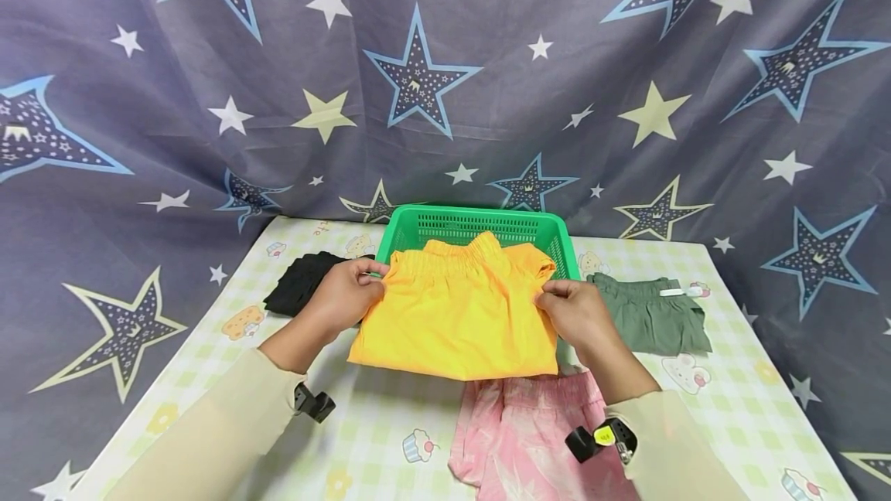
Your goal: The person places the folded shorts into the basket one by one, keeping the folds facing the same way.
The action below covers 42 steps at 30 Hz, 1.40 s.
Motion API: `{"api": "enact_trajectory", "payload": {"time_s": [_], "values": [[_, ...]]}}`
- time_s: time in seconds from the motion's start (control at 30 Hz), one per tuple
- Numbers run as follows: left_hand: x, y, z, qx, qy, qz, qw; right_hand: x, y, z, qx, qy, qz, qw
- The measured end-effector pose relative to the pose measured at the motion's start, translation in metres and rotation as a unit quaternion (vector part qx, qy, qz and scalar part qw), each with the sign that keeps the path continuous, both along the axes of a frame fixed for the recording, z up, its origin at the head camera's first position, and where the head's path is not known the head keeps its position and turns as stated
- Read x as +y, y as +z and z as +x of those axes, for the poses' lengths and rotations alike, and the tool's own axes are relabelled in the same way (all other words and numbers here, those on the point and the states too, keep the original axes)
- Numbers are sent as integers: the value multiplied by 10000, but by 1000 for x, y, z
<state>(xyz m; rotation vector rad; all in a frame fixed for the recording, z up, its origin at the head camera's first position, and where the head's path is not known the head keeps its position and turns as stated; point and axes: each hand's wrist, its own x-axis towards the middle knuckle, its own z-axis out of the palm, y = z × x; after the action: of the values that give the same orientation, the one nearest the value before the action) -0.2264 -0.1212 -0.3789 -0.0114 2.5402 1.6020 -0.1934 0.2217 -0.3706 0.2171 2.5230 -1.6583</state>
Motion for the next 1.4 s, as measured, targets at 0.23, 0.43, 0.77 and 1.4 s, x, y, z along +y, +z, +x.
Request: {"api": "enact_trajectory", "payload": {"time_s": [0.23, 0.43, 0.77, 1.4], "values": [[-1, -1, -6, -6, 33, 104, 9999, -1, 0, -8, -38, -22, -74, 10000], [2, 0, -11, -76, 150, 88, 9998, -3, 1, -12, -82, -10, -89, 9999], [4, 1, -20, -4, 138, -56, 9999, -5, 0, -23, -112, -68, 242, 9996], [17, 1, -38, 0, 276, -212, 9994, -4, -3, -45, -218, -280, 593, 9976]]}}
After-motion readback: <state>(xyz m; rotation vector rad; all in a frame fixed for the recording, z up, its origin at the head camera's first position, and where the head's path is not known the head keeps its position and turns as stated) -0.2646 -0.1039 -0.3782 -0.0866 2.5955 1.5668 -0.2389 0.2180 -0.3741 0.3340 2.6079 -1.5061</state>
